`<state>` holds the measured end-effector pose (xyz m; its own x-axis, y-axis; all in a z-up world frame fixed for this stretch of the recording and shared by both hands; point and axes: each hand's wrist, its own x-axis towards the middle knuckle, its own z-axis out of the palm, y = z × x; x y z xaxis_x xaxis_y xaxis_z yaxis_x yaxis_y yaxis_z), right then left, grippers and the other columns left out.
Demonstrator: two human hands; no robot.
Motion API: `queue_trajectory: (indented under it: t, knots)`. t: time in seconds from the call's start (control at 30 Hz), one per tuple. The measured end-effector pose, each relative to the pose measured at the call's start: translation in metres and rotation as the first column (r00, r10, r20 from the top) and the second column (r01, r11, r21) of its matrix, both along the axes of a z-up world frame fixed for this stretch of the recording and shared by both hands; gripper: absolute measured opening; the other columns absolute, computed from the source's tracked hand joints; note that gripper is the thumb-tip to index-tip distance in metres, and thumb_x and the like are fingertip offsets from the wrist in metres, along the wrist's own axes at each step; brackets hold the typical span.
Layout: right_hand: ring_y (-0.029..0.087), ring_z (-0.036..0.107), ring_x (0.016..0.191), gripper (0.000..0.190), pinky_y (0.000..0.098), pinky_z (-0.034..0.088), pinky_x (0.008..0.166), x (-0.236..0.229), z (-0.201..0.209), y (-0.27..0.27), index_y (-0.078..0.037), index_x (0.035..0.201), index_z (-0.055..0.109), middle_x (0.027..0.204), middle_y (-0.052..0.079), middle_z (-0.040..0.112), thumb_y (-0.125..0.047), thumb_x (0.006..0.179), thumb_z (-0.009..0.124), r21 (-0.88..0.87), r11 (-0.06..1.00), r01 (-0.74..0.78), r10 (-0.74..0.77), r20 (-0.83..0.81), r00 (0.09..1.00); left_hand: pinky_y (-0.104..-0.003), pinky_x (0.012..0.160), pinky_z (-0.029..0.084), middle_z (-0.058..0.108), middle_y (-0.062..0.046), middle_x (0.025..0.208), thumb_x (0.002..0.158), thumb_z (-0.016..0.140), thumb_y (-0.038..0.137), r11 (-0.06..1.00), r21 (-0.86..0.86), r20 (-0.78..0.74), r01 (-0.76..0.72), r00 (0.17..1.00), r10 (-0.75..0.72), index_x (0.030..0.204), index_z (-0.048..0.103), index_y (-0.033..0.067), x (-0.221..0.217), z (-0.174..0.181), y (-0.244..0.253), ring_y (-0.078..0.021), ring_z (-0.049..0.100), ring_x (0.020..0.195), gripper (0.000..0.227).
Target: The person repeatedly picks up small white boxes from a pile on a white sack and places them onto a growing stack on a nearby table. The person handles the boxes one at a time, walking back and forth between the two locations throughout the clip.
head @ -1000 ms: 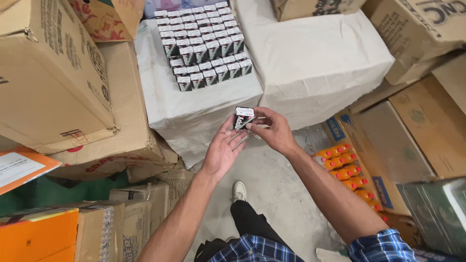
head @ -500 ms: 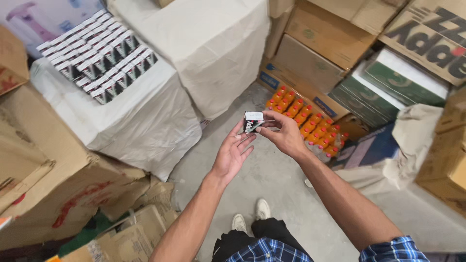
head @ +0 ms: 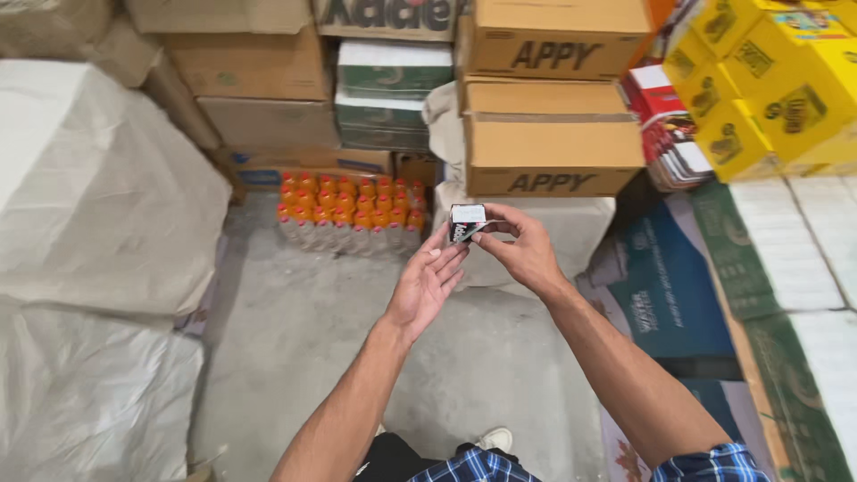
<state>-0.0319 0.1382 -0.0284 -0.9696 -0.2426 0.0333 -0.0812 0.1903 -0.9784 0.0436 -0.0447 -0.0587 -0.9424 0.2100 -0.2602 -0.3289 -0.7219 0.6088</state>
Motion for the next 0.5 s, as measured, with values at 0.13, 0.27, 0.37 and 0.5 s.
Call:
queue_trajectory:
  t: [0.13, 0.27, 0.37, 0.5]
  knots:
    - [0.017, 0.072, 0.098, 0.051, 0.0302, 0.064, 0.078, 0.007, 0.004, 0.149, -0.009, 0.129, 0.069, 0.115, 0.010, 0.072, -0.005, 0.080, 0.084, 0.046, 0.983, 0.177, -0.176, -0.013, 0.984, -0.039, 0.114, 0.036, 0.055, -0.014, 0.148, 0.091, 0.053, 0.028, 0.981, 0.056, 0.006, 0.186, 0.982, -0.187, 0.156, 0.042, 0.0302, -0.029, -0.014, 0.136, -0.0244, 0.046, 0.145, 0.065]
    - [0.018, 0.072, 0.097, 0.052, 0.0304, 0.064, 0.074, 0.017, 0.007, 0.290, -0.006, 0.128, 0.069, 0.111, 0.012, 0.073, -0.008, 0.079, 0.087, 0.074, 0.929, 0.363, -0.358, -0.067, 0.931, -0.039, 0.113, 0.038, 0.054, -0.017, 0.149, 0.090, 0.055, 0.028, 0.919, 0.063, -0.011, 0.388, 0.921, -0.389, 0.157, 0.040, 0.0297, -0.058, -0.016, 0.272, -0.0258, 0.045, 0.144, 0.068]
    - [0.018, 0.072, 0.100, 0.054, 0.0341, 0.061, 0.079, 0.042, -0.003, 0.372, -0.008, 0.131, 0.068, 0.114, 0.011, 0.073, -0.012, 0.080, 0.088, 0.076, 0.864, 0.498, -0.494, -0.065, 0.867, -0.038, 0.113, 0.039, 0.053, -0.018, 0.149, 0.090, 0.055, 0.024, 0.855, 0.060, -0.027, 0.515, 0.857, -0.514, 0.157, 0.041, 0.0285, -0.062, -0.018, 0.357, -0.0264, 0.045, 0.144, 0.069]
    - [0.021, 0.071, 0.097, 0.056, 0.0362, 0.061, 0.080, 0.067, -0.004, 0.458, -0.003, 0.131, 0.067, 0.116, 0.017, 0.071, -0.007, 0.079, 0.087, 0.030, 0.733, 0.679, -0.678, -0.037, 0.734, -0.037, 0.111, 0.041, 0.055, -0.019, 0.147, 0.088, 0.054, 0.017, 0.747, 0.037, -0.043, 0.664, 0.748, -0.662, 0.156, 0.042, 0.0260, -0.078, -0.020, 0.457, -0.0268, 0.047, 0.143, 0.070]
